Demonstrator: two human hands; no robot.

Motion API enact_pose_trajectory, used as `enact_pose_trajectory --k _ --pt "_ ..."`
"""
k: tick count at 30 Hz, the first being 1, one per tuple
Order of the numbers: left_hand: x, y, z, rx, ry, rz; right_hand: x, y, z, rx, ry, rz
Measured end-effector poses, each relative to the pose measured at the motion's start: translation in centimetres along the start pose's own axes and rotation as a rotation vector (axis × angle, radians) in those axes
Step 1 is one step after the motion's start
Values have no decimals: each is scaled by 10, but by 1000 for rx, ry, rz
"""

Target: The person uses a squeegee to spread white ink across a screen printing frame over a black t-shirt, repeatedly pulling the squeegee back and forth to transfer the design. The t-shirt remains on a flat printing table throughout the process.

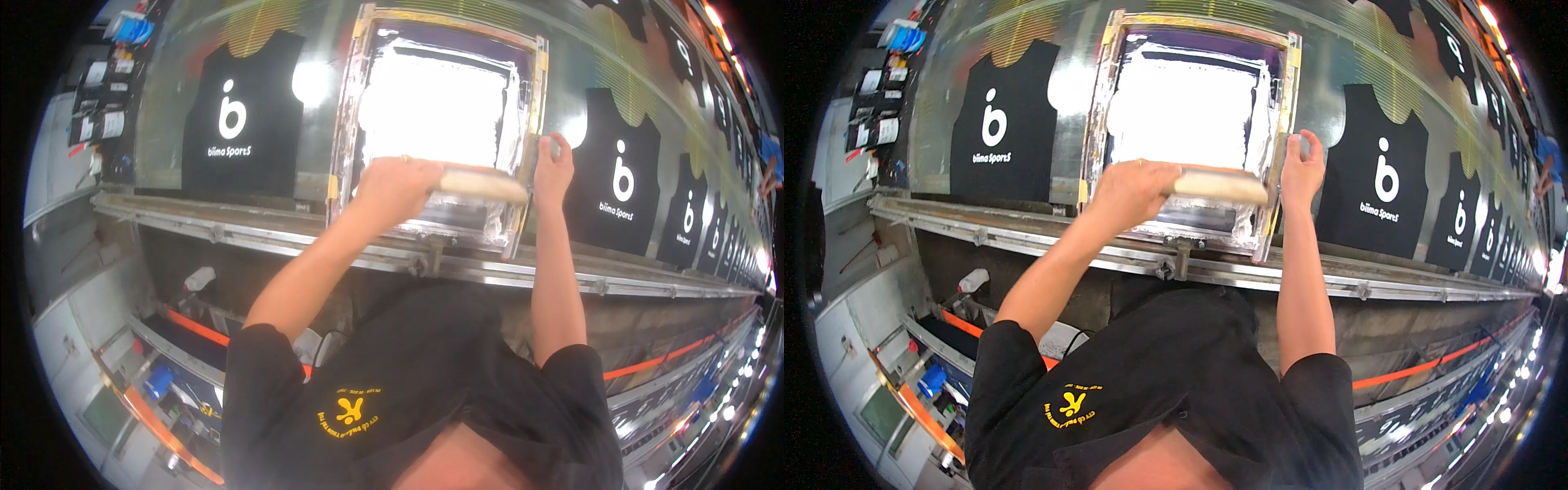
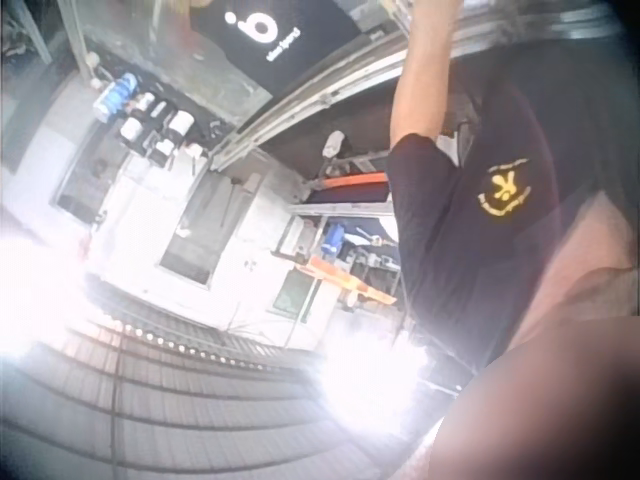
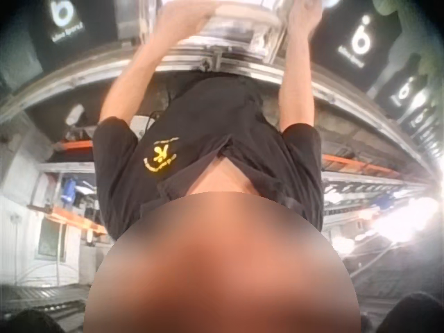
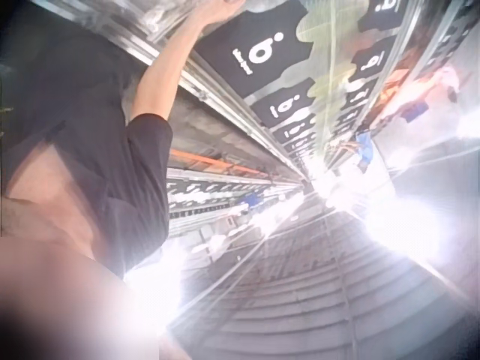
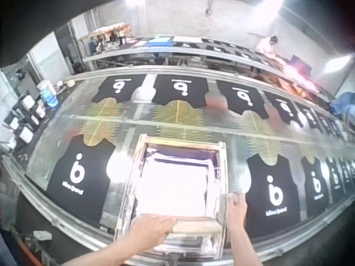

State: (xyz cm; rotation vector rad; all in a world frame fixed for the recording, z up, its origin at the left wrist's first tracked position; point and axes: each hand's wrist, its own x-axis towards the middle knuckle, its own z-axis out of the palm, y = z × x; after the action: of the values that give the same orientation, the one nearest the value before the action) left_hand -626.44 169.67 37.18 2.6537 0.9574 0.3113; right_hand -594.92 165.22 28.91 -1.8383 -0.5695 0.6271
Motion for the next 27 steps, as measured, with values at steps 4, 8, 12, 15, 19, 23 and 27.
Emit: enact_pose_trajectory --k 4,8,12,15,19,23,27 --pt "89 -22 -28 69 -146 -74 -10 -4 -20 -62 2 -12" --pt "167 -74 -24 156 -98 35 -5 13 -16 -138 13 -37" --pt "218 -101 -24 116 -238 -50 -13 5 -11 -139 -7 24" --pt "228 -113 -19 149 -251 -38 -7 16 -18 -179 -11 -48" --pt "221 -143 -25 199 -368 -102 32 -18 -13 -646 48 -275" --pt "224 -159 -17 293 -373 -79 98 -107 43 -592 -162 -967" --pt "224 -144 -29 294 -305 -129 132 -114 93 -840 -646 -833"
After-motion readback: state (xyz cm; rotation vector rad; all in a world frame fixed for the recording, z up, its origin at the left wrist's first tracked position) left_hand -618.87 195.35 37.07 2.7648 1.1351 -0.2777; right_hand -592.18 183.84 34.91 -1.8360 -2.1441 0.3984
